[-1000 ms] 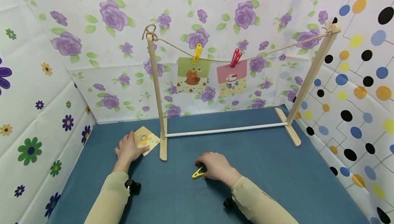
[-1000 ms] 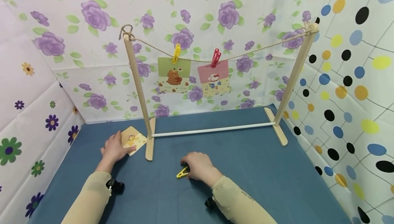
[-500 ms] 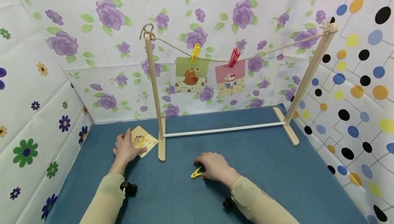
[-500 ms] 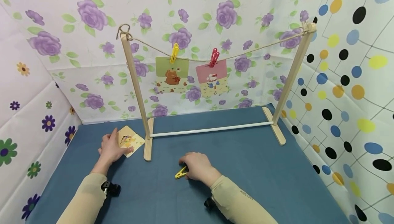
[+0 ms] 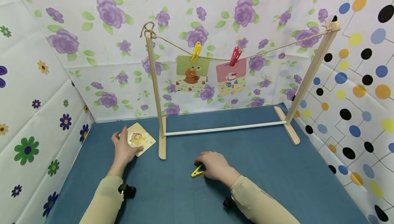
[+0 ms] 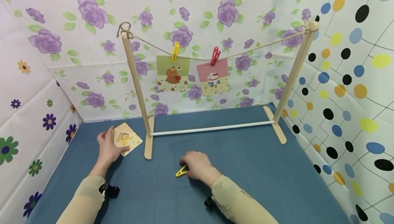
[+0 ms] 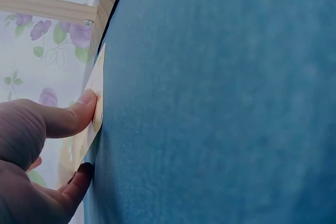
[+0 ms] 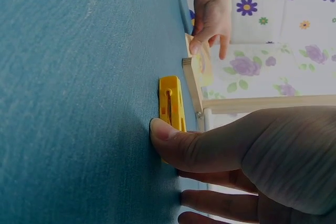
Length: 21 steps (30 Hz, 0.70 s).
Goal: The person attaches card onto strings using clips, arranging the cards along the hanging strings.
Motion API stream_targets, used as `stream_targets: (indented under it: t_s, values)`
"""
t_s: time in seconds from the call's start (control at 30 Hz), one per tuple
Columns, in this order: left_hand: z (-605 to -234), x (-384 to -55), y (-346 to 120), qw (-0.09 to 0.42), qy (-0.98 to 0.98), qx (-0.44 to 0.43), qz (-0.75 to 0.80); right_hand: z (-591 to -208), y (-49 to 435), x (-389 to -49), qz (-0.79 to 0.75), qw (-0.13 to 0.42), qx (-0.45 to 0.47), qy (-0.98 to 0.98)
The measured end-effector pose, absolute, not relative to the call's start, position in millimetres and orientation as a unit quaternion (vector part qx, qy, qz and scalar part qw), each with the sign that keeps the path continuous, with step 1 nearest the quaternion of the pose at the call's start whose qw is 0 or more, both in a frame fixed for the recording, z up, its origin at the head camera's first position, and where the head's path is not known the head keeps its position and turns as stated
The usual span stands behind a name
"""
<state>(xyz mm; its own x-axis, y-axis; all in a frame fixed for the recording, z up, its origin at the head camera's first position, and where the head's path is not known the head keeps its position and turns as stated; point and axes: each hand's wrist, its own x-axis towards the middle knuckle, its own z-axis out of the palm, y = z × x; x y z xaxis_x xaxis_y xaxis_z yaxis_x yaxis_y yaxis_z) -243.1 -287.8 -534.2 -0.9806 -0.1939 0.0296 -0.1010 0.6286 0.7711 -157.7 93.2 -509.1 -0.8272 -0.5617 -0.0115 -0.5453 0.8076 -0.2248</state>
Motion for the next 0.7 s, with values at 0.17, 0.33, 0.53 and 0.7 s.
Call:
stream_targets:
  t_s: [0.17,0.33,0.53,0.7]
  values:
    - [-535.4,-240.9,-290.6,0.068,-0.891,0.096,-0.438,-510.7,93.5,-158.5,-0.11,0.044,-0.293,0.949]
    - [-534.0,-237.8,-295.3,0.079,-0.883,0.093,-0.453,-512.5,94.6,-159.3,-0.117,0.045,-0.292,0.948]
    - [-529.5,-232.1,-303.9,0.044,-0.879,0.101,-0.464,-512.6,95.2,-158.6,-0.124,0.043,-0.295,0.947]
    - [-525.9,-229.5,-310.0,0.001,-0.882,0.11,-0.458,-511.8,96.7,-158.5,-0.125,0.04,-0.296,0.946]
